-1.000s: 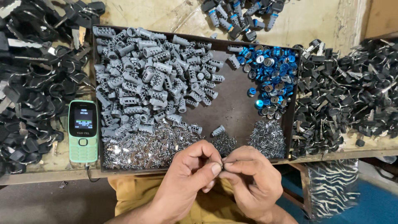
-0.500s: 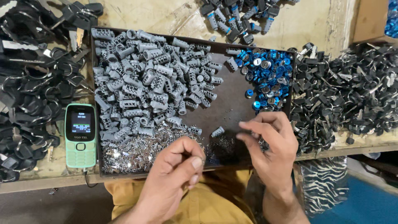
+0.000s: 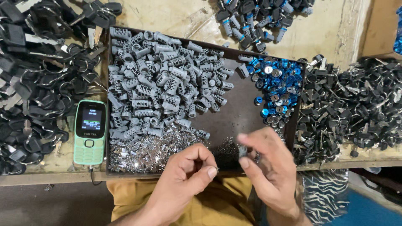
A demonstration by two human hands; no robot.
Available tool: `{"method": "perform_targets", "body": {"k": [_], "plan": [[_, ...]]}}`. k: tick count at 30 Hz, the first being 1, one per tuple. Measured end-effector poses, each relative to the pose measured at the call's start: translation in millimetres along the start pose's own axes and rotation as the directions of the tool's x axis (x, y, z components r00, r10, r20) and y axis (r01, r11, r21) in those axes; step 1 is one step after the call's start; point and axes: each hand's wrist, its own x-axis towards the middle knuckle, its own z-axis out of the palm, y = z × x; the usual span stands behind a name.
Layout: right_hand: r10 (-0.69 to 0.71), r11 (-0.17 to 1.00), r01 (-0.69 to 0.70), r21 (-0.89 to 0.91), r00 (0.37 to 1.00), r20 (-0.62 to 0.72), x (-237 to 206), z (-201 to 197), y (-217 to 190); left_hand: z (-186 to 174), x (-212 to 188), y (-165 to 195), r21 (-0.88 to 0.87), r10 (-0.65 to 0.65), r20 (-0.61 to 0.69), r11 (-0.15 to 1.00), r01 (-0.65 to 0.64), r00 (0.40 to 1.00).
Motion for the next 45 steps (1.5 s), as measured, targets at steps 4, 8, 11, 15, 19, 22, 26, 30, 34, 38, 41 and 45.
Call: {"method": "perform_targets", "body": {"k": [4,8,11,15,19,22,26,30,34,38,41,45], "plan": [[0.124,0.875,-0.124,0.468,0.992,0.030,-23,13,26,3,5,1,0.051,-0.014,0.028,0.999,0.013,1.000],[0.198,0.769,-0.170,0.616,0.980,0.024,-31,18,39,4,4,2,-0.031,-0.105,0.029,0.994,0.106,0.994],[0.291,0.746,-0.242,0.620,0.956,0.023,-31,16,38,4,3,2,-0.027,-0.044,0.049,0.999,0.045,0.998],[0.114,0.808,-0.122,0.576,0.992,0.051,-27,16,34,5,1,0,0.043,0.023,0.039,0.999,-0.025,0.999],[0.084,0.829,-0.092,0.551,0.996,0.041,-23,22,31,5,0,0,0.104,0.056,0.026,0.993,-0.058,0.998],[0.073,0.846,-0.080,0.527,0.997,0.034,-21,24,27,4,0,1,0.062,0.009,0.034,0.998,-0.011,0.999],[-0.033,0.968,0.018,0.252,0.998,0.056,-18,17,16,5,-1,-2,0.115,0.041,0.019,0.992,-0.043,0.999],[-0.101,0.985,0.089,0.147,0.992,0.072,-17,15,5,9,-4,-11,0.337,0.199,-0.074,0.927,-0.163,0.977],[-0.024,0.989,0.015,0.146,0.998,0.063,-13,18,2,1,0,-6,0.178,0.142,-0.010,0.974,-0.138,0.990],[-0.016,0.998,0.017,0.064,1.000,-0.003,-13,24,8,5,-5,9,0.619,0.398,-0.020,0.725,-0.301,0.917],[-0.068,0.997,0.067,-0.036,0.998,-0.008,-21,33,13,14,-14,21,0.832,0.690,0.439,-0.070,-0.551,0.575],[-0.103,0.995,0.104,0.008,0.993,-0.054,-26,46,11,11,-15,29,0.778,0.647,0.522,-0.093,-0.621,0.556]]}}
